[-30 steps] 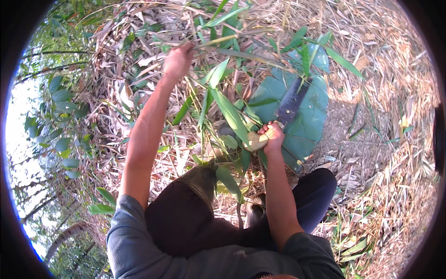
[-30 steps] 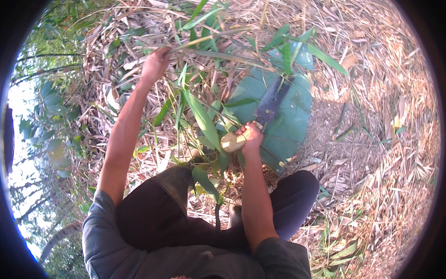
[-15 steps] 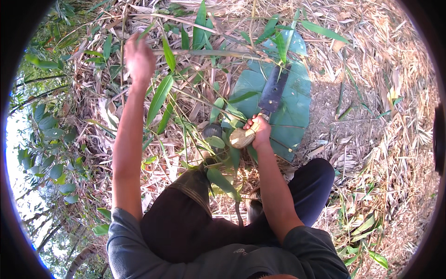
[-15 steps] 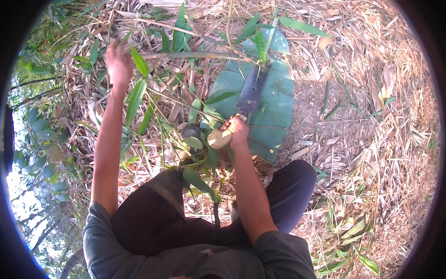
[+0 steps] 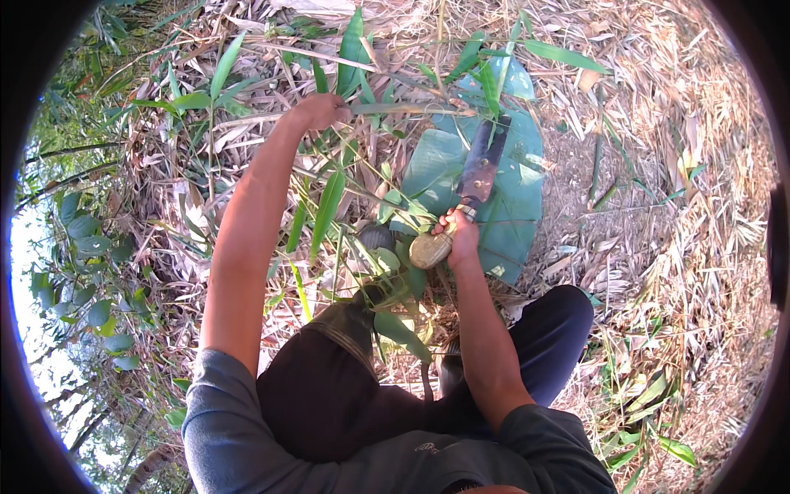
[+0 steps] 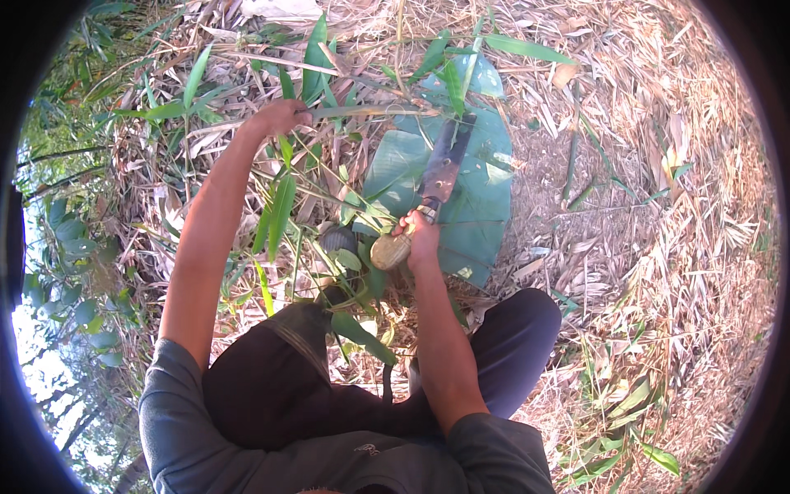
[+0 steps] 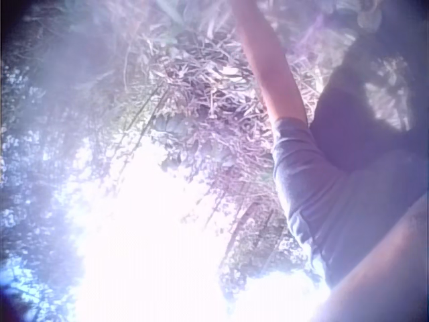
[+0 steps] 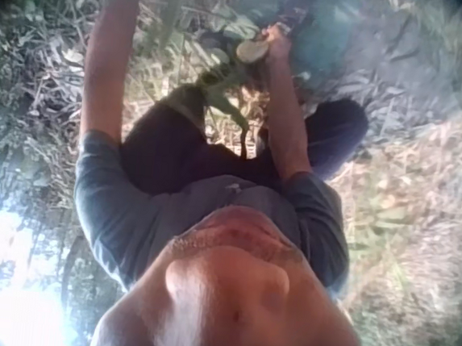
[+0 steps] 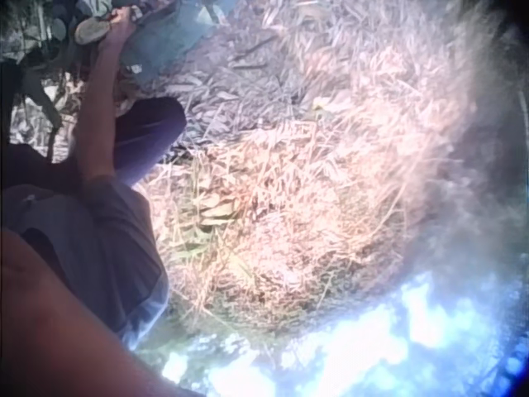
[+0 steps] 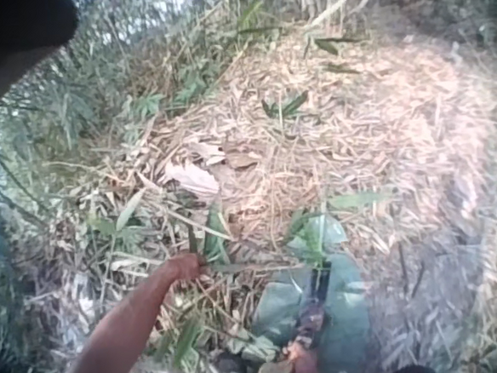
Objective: The person uses a machete to cut and process bamboo stalks in a forested area. They first cut a long stalk from the surrounding vegetation, then proceed to chop it into smaller, manageable sections on the ground. The person also strips leaves and branches from the stalks during the process.
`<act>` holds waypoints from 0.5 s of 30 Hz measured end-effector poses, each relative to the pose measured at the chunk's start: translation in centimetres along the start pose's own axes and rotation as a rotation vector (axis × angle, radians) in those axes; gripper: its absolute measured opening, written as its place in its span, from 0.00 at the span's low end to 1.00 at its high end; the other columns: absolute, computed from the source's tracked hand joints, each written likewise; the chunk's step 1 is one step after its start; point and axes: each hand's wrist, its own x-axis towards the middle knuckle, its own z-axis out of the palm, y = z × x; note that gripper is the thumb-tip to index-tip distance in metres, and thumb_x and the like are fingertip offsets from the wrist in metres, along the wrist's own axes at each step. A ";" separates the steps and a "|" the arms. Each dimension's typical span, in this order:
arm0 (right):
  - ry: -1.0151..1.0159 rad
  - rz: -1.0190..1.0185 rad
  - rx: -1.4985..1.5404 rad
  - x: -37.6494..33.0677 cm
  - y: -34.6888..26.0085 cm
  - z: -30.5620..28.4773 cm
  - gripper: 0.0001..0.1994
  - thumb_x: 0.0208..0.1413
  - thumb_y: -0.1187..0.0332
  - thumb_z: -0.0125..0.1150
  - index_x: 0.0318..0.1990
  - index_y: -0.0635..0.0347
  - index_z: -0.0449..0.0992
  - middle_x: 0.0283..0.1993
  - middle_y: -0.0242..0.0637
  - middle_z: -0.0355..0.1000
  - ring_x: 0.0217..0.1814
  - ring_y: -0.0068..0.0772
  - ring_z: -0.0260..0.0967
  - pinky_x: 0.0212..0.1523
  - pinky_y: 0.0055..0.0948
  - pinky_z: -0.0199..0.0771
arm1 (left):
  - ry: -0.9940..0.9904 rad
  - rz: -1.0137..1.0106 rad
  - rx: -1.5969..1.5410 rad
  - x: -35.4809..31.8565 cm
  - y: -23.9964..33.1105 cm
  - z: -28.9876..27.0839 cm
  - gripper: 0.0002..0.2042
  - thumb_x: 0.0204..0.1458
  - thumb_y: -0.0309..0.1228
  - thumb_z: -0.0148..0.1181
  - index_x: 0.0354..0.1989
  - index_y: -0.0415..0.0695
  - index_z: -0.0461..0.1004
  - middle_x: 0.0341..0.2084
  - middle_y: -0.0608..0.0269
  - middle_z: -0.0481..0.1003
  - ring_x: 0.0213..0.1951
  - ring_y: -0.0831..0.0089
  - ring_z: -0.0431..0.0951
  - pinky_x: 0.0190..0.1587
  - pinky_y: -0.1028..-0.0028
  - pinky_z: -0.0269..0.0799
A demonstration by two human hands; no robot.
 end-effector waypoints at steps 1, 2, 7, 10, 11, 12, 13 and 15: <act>0.033 -0.029 -0.035 0.0 0.0 -0.1 0.06 0.49 0.74 0.55 0.34 0.60 0.66 0.24 0.37 0.64 0.22 0.33 0.64 0.29 0.37 0.71 | -0.023 0.016 -0.008 -0.2 0.1 0.2 0.21 0.59 0.48 0.54 0.54 0.50 0.76 0.49 0.52 0.78 0.56 0.49 0.72 0.59 0.56 0.65; 0.065 -0.058 -0.071 -0.1 0.0 -0.1 0.06 0.49 0.75 0.55 0.34 0.60 0.65 0.24 0.37 0.64 0.22 0.33 0.64 0.29 0.37 0.71 | 0.093 0.055 0.018 -0.9 -0.1 1.1 0.20 0.58 0.48 0.55 0.52 0.49 0.77 0.46 0.52 0.78 0.53 0.49 0.73 0.57 0.55 0.66; 0.197 -0.270 -0.194 -1.2 -1.3 1.2 0.04 0.48 0.74 0.57 0.29 0.64 0.69 0.21 0.38 0.68 0.18 0.32 0.66 0.23 0.32 0.69 | 0.569 0.221 0.102 -4.4 0.1 6.8 0.19 0.56 0.46 0.58 0.48 0.45 0.78 0.44 0.58 0.76 0.50 0.54 0.71 0.53 0.53 0.64; 0.197 -0.371 -0.326 -1.9 -3.5 2.7 0.05 0.46 0.73 0.57 0.25 0.64 0.69 0.19 0.38 0.68 0.18 0.30 0.66 0.23 0.30 0.67 | 0.738 0.219 0.141 -6.3 1.5 8.8 0.15 0.57 0.43 0.57 0.43 0.46 0.79 0.42 0.63 0.76 0.48 0.58 0.71 0.51 0.56 0.64; 0.194 -0.399 -0.375 -1.8 -4.1 2.9 0.05 0.46 0.73 0.57 0.23 0.64 0.69 0.18 0.37 0.68 0.18 0.30 0.66 0.22 0.30 0.66 | 0.776 0.206 0.156 -6.9 2.0 9.5 0.14 0.57 0.42 0.56 0.42 0.47 0.79 0.42 0.63 0.75 0.48 0.58 0.70 0.50 0.57 0.64; 0.173 -0.329 -0.348 -1.5 -4.4 3.0 0.07 0.45 0.72 0.56 0.20 0.64 0.69 0.17 0.37 0.67 0.18 0.29 0.66 0.22 0.29 0.65 | 0.830 0.205 0.169 -7.3 2.5 10.4 0.13 0.57 0.42 0.56 0.42 0.47 0.78 0.41 0.64 0.74 0.46 0.60 0.70 0.49 0.58 0.64; 0.173 -0.337 -0.325 -1.4 -4.6 3.3 0.07 0.45 0.72 0.56 0.20 0.64 0.69 0.17 0.37 0.67 0.18 0.29 0.66 0.22 0.29 0.65 | 0.871 0.200 0.179 -7.8 2.9 11.1 0.13 0.57 0.42 0.56 0.43 0.47 0.78 0.41 0.65 0.74 0.46 0.61 0.70 0.49 0.58 0.64; 0.171 -0.351 -0.276 -1.4 -5.0 3.7 0.07 0.45 0.72 0.56 0.20 0.65 0.69 0.16 0.36 0.68 0.18 0.28 0.67 0.22 0.29 0.65 | 0.953 0.188 0.199 -9.0 3.5 12.4 0.14 0.57 0.42 0.56 0.44 0.47 0.77 0.41 0.66 0.74 0.46 0.62 0.70 0.50 0.57 0.64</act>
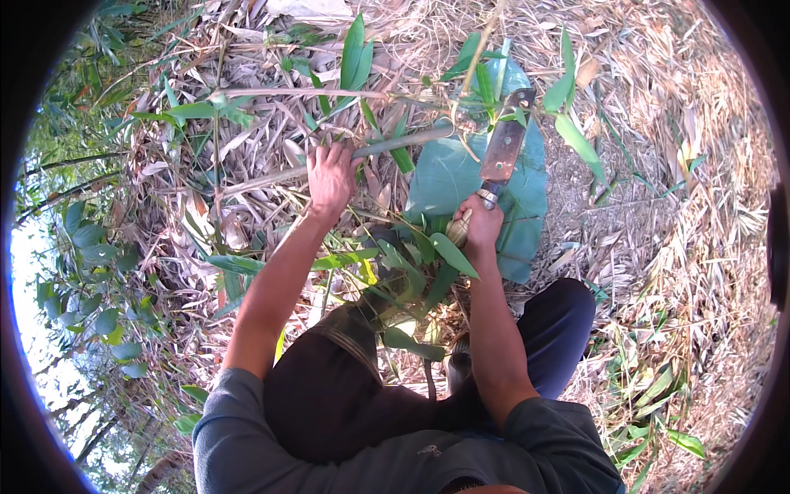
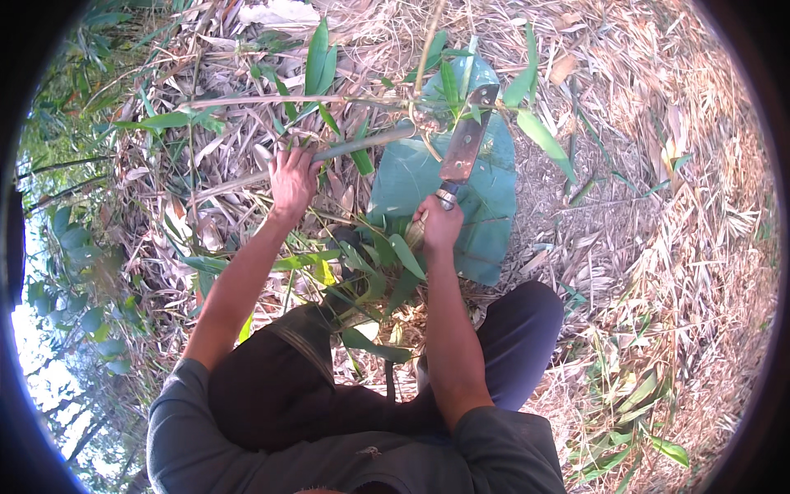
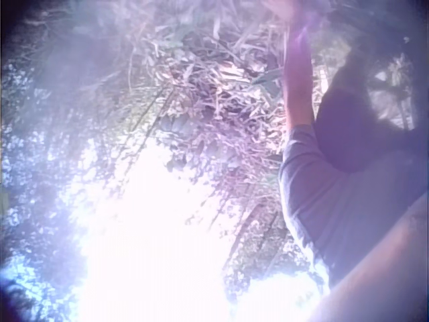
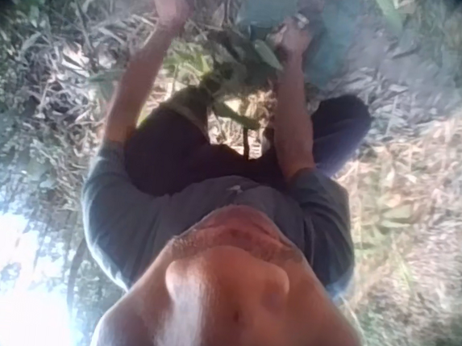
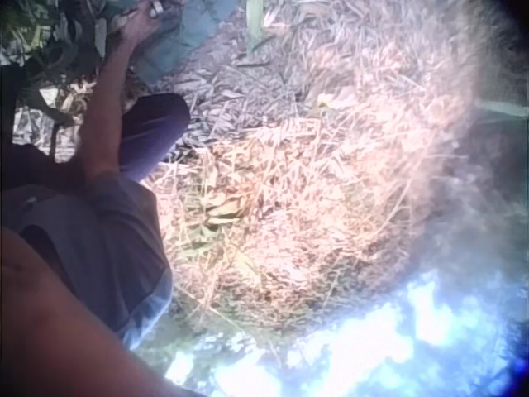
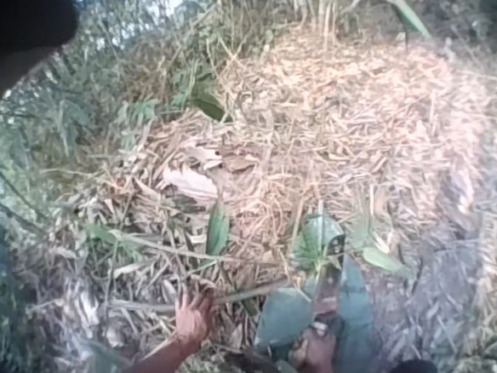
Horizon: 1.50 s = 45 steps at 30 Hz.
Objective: The person uses a machete to cut and process bamboo stalks in a forested area. They first cut a long stalk from the surrounding vegetation, then proceed to chop it into smaller, manageable sections on the ground. The person also strips leaves and branches from the stalks during the process.
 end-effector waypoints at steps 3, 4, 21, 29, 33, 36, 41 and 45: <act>0.014 0.016 -0.068 -0.1 -0.7 -0.4 0.06 0.45 0.74 0.56 0.20 0.64 0.69 0.17 0.37 0.68 0.17 0.28 0.66 0.22 0.28 0.64 | 0.015 -0.027 0.044 -1.6 1.3 -0.4 0.14 0.57 0.41 0.56 0.48 0.49 0.75 0.42 0.67 0.72 0.47 0.63 0.69 0.52 0.57 0.63; 0.012 0.024 -0.086 -0.2 -1.0 -0.4 0.06 0.46 0.74 0.56 0.20 0.64 0.69 0.17 0.37 0.68 0.17 0.28 0.66 0.21 0.28 0.65 | 0.014 -0.043 0.064 -2.2 1.5 -0.3 0.15 0.57 0.41 0.57 0.48 0.49 0.75 0.43 0.67 0.72 0.48 0.63 0.69 0.53 0.57 0.62; -0.019 0.479 -0.158 -15.9 -2.8 -6.5 0.06 0.55 0.71 0.54 0.29 0.63 0.70 0.20 0.36 0.67 0.18 0.30 0.67 0.20 0.32 0.68 | 0.022 -0.189 0.100 -5.1 4.5 0.3 0.15 0.54 0.41 0.59 0.49 0.54 0.73 0.44 0.66 0.70 0.47 0.62 0.68 0.55 0.58 0.57; 0.016 0.104 -0.100 -7.5 -4.8 -4.2 0.06 0.49 0.72 0.55 0.25 0.66 0.71 0.18 0.38 0.67 0.16 0.31 0.66 0.19 0.32 0.67 | -0.019 -0.185 0.111 -5.3 3.8 1.0 0.14 0.54 0.41 0.59 0.47 0.51 0.72 0.43 0.65 0.70 0.49 0.61 0.68 0.56 0.56 0.57; 0.157 -0.254 -0.004 -0.2 -12.5 -3.4 0.06 0.46 0.72 0.56 0.24 0.65 0.69 0.19 0.37 0.67 0.20 0.30 0.66 0.23 0.33 0.67 | -0.049 -0.199 0.096 -5.3 3.5 1.5 0.14 0.55 0.41 0.58 0.46 0.51 0.72 0.43 0.63 0.70 0.49 0.59 0.67 0.56 0.55 0.56; 0.147 -0.555 0.297 3.3 -17.9 -3.3 0.04 0.48 0.77 0.55 0.25 0.68 0.68 0.20 0.38 0.65 0.20 0.31 0.63 0.24 0.33 0.70 | -0.064 -0.211 0.083 -5.0 3.9 1.5 0.14 0.55 0.41 0.58 0.47 0.51 0.72 0.43 0.62 0.70 0.49 0.59 0.67 0.55 0.55 0.56; 0.125 -0.535 0.158 2.7 -14.5 -0.8 0.03 0.50 0.77 0.58 0.27 0.65 0.71 0.22 0.35 0.69 0.21 0.29 0.68 0.21 0.31 0.69 | -0.054 -0.178 0.114 -5.1 3.4 1.4 0.14 0.55 0.39 0.58 0.45 0.46 0.71 0.43 0.60 0.70 0.48 0.58 0.67 0.55 0.55 0.56; 0.077 -0.183 -0.393 3.2 1.3 0.3 0.07 0.47 0.72 0.62 0.26 0.67 0.72 0.19 0.36 0.70 0.16 0.28 0.68 0.19 0.33 0.67 | -0.124 -0.197 0.125 -4.7 3.8 1.1 0.14 0.54 0.38 0.59 0.45 0.46 0.71 0.43 0.59 0.70 0.48 0.57 0.67 0.54 0.54 0.56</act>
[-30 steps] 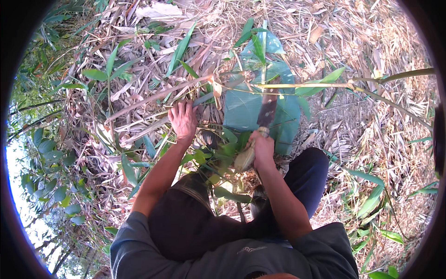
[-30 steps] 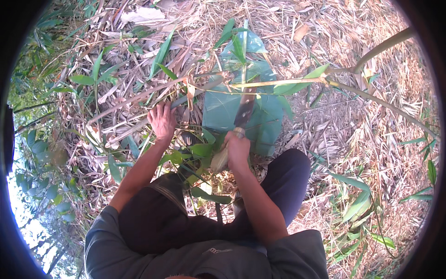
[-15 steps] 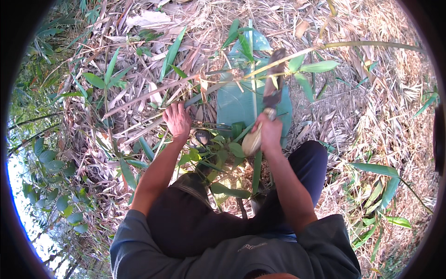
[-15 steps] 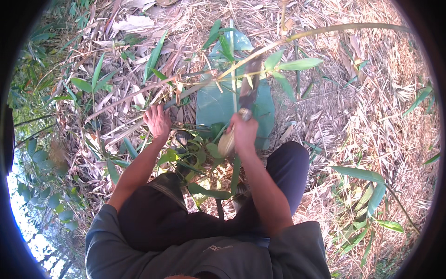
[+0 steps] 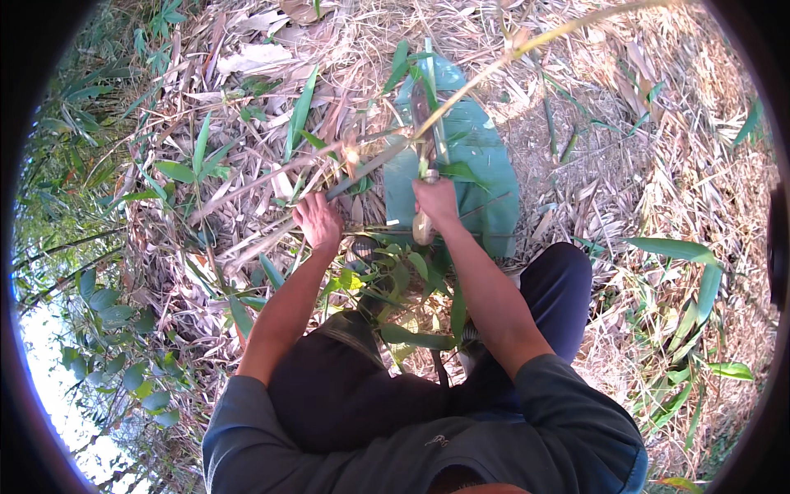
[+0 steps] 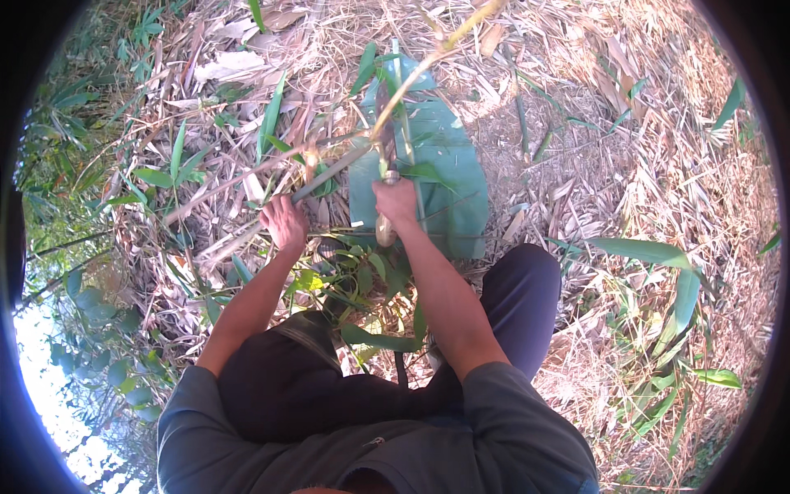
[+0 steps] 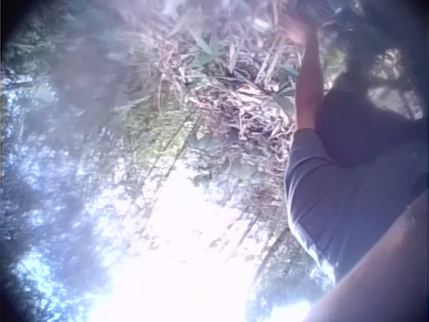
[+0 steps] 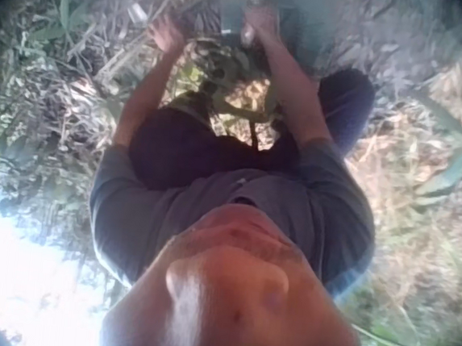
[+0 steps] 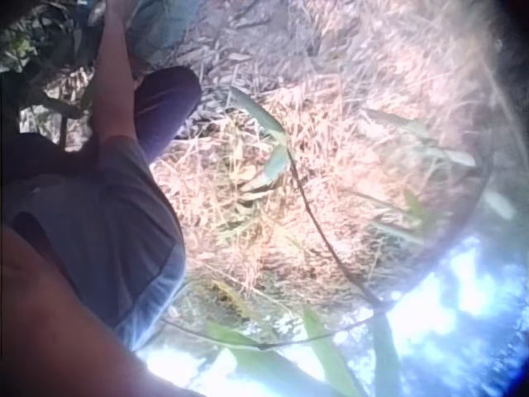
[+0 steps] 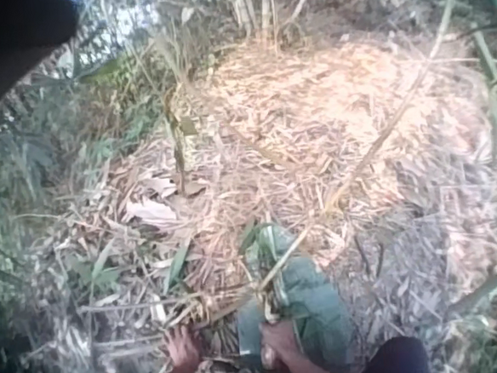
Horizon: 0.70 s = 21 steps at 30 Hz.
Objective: The person uses a machete to cut and process bamboo stalks in a forested area. They first cut a long stalk from the surrounding vegetation, then proceed to chop it into smaller, manageable sections on the ground. The person also strips leaves and branches from the stalks during the process.
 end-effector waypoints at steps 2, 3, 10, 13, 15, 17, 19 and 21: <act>-0.166 0.242 -0.012 -1.4 -2.2 -0.5 0.07 0.45 0.71 0.63 0.26 0.67 0.73 0.19 0.37 0.70 0.16 0.29 0.68 0.20 0.34 0.68 | 0.017 0.034 0.009 -0.1 -0.6 0.3 0.13 0.54 0.38 0.59 0.45 0.46 0.71 0.42 0.59 0.70 0.48 0.57 0.67 0.54 0.54 0.56; -0.220 0.259 0.039 -1.3 -3.0 -1.6 0.06 0.46 0.73 0.61 0.27 0.66 0.72 0.19 0.37 0.69 0.15 0.29 0.67 0.19 0.34 0.67 | 0.023 0.049 0.009 -0.1 -0.7 0.4 0.13 0.54 0.37 0.59 0.45 0.46 0.71 0.42 0.59 0.69 0.48 0.57 0.67 0.54 0.54 0.56; 0.320 -0.402 0.224 3.3 -13.6 -10.8 0.05 0.48 0.74 0.57 0.24 0.66 0.74 0.22 0.35 0.71 0.25 0.28 0.70 0.31 0.31 0.70 | 0.016 0.060 -0.011 -0.3 -0.8 0.5 0.13 0.54 0.35 0.60 0.44 0.44 0.70 0.42 0.56 0.69 0.47 0.56 0.67 0.53 0.53 0.55; 0.503 -0.989 0.676 6.3 -21.4 -16.0 0.07 0.48 0.79 0.52 0.20 0.66 0.68 0.22 0.42 0.70 0.21 0.36 0.69 0.30 0.38 0.76 | 0.007 0.078 -0.019 0.0 -0.3 0.0 0.13 0.54 0.35 0.59 0.44 0.42 0.70 0.42 0.54 0.68 0.47 0.55 0.67 0.54 0.53 0.55; 0.576 -0.972 0.829 9.1 -22.3 -18.7 0.02 0.50 0.77 0.50 0.27 0.66 0.67 0.22 0.43 0.69 0.21 0.36 0.69 0.28 0.38 0.76 | -0.056 0.057 0.000 0.1 0.1 0.0 0.15 0.55 0.36 0.58 0.46 0.41 0.70 0.42 0.52 0.68 0.48 0.53 0.66 0.54 0.52 0.54; 0.531 -0.989 0.819 6.0 -20.9 -15.1 0.03 0.52 0.75 0.51 0.32 0.65 0.67 0.24 0.43 0.69 0.26 0.38 0.71 0.34 0.38 0.77 | -0.037 0.064 -0.001 0.0 -0.3 0.1 0.15 0.55 0.37 0.57 0.46 0.40 0.69 0.42 0.51 0.68 0.49 0.53 0.65 0.54 0.52 0.54; 0.487 -0.576 0.490 3.2 -8.7 -6.4 0.10 0.48 0.73 0.59 0.37 0.68 0.71 0.26 0.42 0.73 0.25 0.39 0.72 0.33 0.38 0.76 | -0.025 0.094 0.011 0.1 -0.4 0.7 0.15 0.56 0.39 0.56 0.45 0.41 0.70 0.43 0.53 0.68 0.49 0.54 0.65 0.55 0.52 0.54; -0.187 0.199 -0.006 -1.3 0.2 -0.1 0.09 0.42 0.70 0.64 0.25 0.68 0.74 0.19 0.40 0.71 0.18 0.36 0.70 0.26 0.38 0.73 | -0.044 0.063 -0.007 -0.3 -0.6 0.1 0.15 0.55 0.38 0.56 0.45 0.40 0.70 0.43 0.51 0.68 0.49 0.52 0.65 0.55 0.51 0.55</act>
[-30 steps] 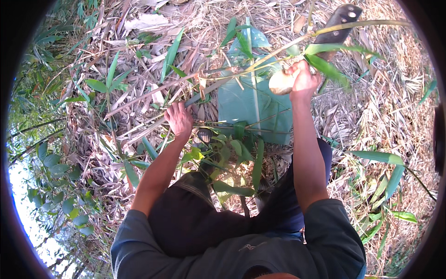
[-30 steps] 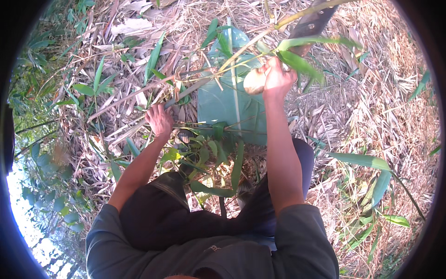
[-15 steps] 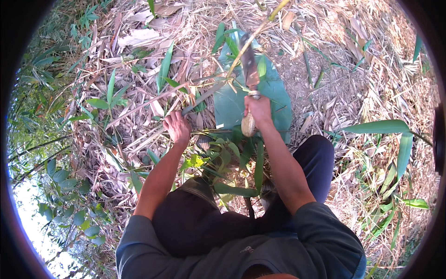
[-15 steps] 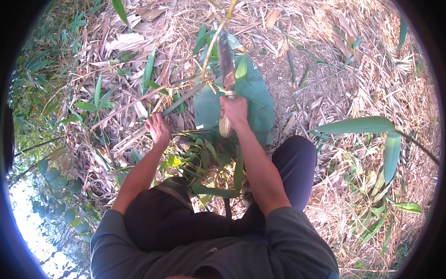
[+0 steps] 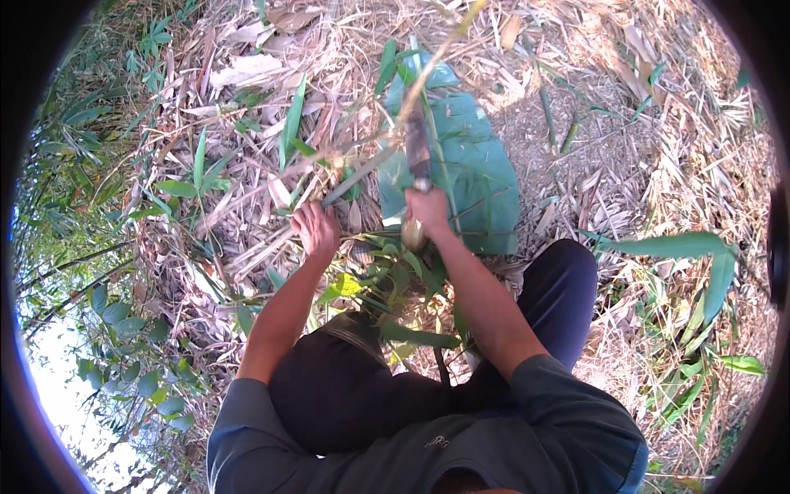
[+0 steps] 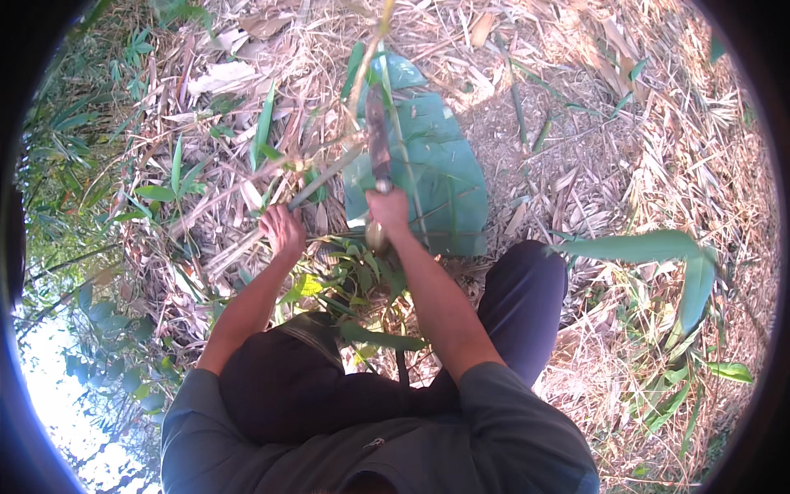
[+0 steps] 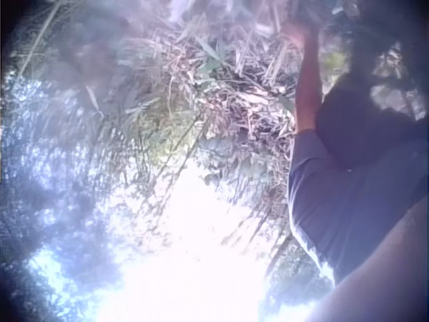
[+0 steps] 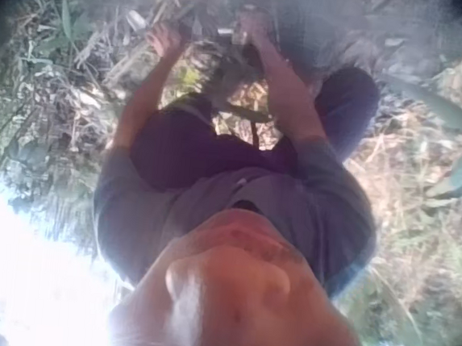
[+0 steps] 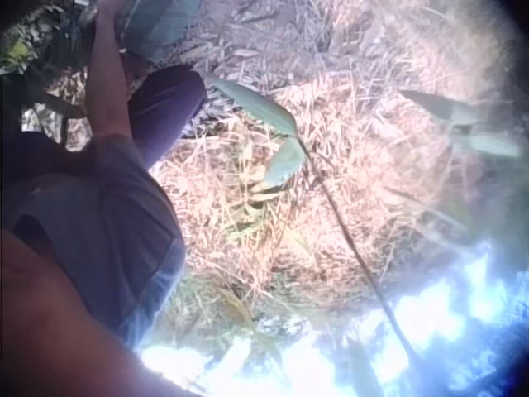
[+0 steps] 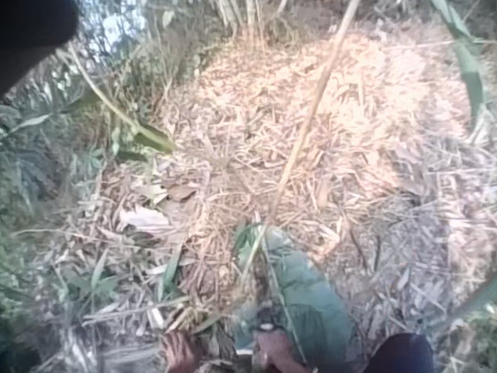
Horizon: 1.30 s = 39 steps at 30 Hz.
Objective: The person uses a machete to cut and process bamboo stalks in a forested area. They first cut a long stalk from the surrounding vegetation, then proceed to chop it into smaller, manageable sections on the ground. The person also strips leaves and branches from the stalks during the process.
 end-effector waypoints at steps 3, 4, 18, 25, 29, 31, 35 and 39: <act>-0.070 0.071 0.202 0.5 -0.2 -0.5 0.05 0.42 0.74 0.59 0.19 0.64 0.72 0.15 0.37 0.67 0.14 0.31 0.66 0.18 0.33 0.65 | 0.029 0.072 0.017 0.3 -1.0 0.9 0.13 0.54 0.33 0.53 0.45 0.40 0.69 0.42 0.50 0.67 0.49 0.51 0.65 0.54 0.51 0.56; -0.111 0.105 0.230 0.0 -0.5 -2.5 0.06 0.42 0.74 0.59 0.17 0.63 0.72 0.15 0.37 0.67 0.14 0.31 0.66 0.18 0.33 0.65 | 0.011 0.089 0.009 0.4 -0.8 0.6 0.13 0.54 0.33 0.54 0.45 0.40 0.69 0.41 0.50 0.67 0.49 0.51 0.65 0.54 0.51 0.56; 0.532 -1.067 0.863 5.6 -8.1 -8.8 0.03 0.54 0.74 0.54 0.35 0.61 0.68 0.27 0.38 0.71 0.25 0.33 0.69 0.32 0.37 0.75 | 0.042 0.074 -0.030 0.5 0.0 0.5 0.16 0.54 0.36 0.55 0.47 0.40 0.68 0.46 0.50 0.67 0.51 0.53 0.65 0.57 0.52 0.55; -0.119 0.005 0.281 1.1 -3.3 -4.6 0.08 0.50 0.69 0.63 0.27 0.64 0.73 0.19 0.39 0.69 0.17 0.33 0.68 0.20 0.34 0.69 | -0.020 -0.014 -0.065 -0.8 -1.6 0.5 0.18 0.52 0.35 0.57 0.48 0.39 0.68 0.44 0.51 0.67 0.50 0.54 0.65 0.56 0.52 0.56; 0.328 -0.739 0.528 3.8 -11.9 -13.0 0.09 0.55 0.69 0.61 0.26 0.63 0.71 0.24 0.39 0.71 0.19 0.33 0.69 0.24 0.35 0.74 | -0.005 0.018 -0.085 -0.7 -1.5 0.7 0.18 0.53 0.36 0.54 0.49 0.38 0.68 0.45 0.51 0.66 0.51 0.54 0.65 0.58 0.53 0.55; 0.395 -1.062 0.567 3.4 -19.0 -16.7 0.06 0.54 0.70 0.55 0.26 0.60 0.72 0.25 0.40 0.72 0.25 0.33 0.72 0.31 0.35 0.78 | -0.007 -0.011 -0.071 -0.7 -1.7 0.6 0.19 0.53 0.37 0.55 0.49 0.38 0.67 0.45 0.51 0.66 0.51 0.54 0.65 0.58 0.53 0.55; 0.493 -0.920 0.761 4.1 -17.9 -16.0 0.05 0.52 0.70 0.53 0.32 0.60 0.72 0.29 0.42 0.72 0.30 0.37 0.74 0.36 0.40 0.79 | -0.008 -0.032 -0.106 -0.3 -1.6 0.5 0.18 0.53 0.37 0.55 0.49 0.40 0.67 0.45 0.52 0.67 0.51 0.55 0.65 0.57 0.53 0.55; -0.083 0.014 0.028 1.1 0.5 -0.4 0.06 0.53 0.69 0.55 0.33 0.61 0.75 0.29 0.45 0.73 0.31 0.40 0.73 0.35 0.39 0.75 | -0.058 -0.001 -0.092 -1.1 -1.1 0.8 0.19 0.51 0.38 0.55 0.49 0.40 0.68 0.46 0.51 0.67 0.51 0.54 0.65 0.57 0.53 0.55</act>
